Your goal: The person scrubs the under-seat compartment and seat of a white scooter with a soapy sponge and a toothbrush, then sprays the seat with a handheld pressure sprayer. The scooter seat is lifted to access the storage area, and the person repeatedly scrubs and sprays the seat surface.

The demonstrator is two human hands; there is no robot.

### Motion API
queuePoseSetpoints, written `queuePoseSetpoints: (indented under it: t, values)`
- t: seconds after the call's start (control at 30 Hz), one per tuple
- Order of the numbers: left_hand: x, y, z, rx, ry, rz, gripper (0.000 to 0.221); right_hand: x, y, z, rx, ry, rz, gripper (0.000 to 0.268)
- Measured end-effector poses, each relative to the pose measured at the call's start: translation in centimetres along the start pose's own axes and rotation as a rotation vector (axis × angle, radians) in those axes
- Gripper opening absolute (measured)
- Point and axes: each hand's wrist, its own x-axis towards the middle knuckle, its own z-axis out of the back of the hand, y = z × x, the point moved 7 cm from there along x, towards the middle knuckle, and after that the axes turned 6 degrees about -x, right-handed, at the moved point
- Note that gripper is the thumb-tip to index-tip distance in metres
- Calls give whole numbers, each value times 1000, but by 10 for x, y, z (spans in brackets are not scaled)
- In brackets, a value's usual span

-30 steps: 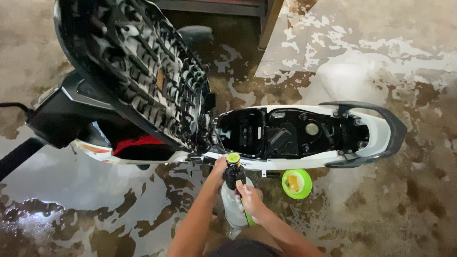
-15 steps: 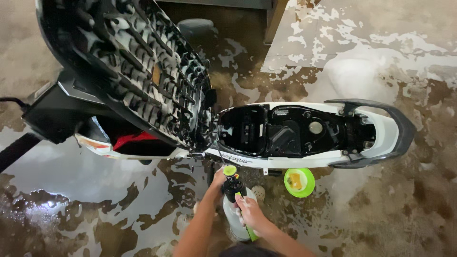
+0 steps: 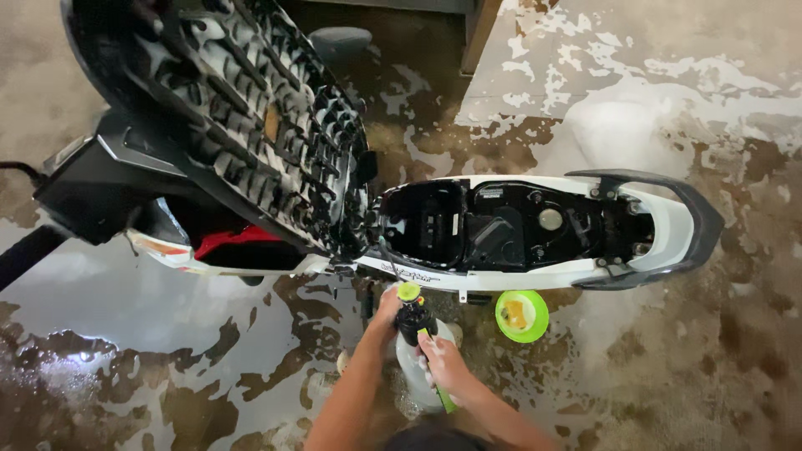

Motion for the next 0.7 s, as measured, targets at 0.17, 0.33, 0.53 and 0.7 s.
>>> queuePoseSetpoints:
  t: [0.17, 0.33, 0.53, 0.7]
  values:
    - [5, -7, -2, -43, -3, 12, 18, 2, 7, -1, 23, 24, 3, 43]
    - [20, -23, -17, 37, 88, -26, 33, 18, 13, 2, 48, -4, 38, 44]
    - [48, -36, -24, 179, -69, 76, 38, 41, 22, 11, -66, -95, 166, 46]
    - [62, -52, -42, 325, -32, -43, 40, 44, 34, 17, -7, -145, 164, 48]
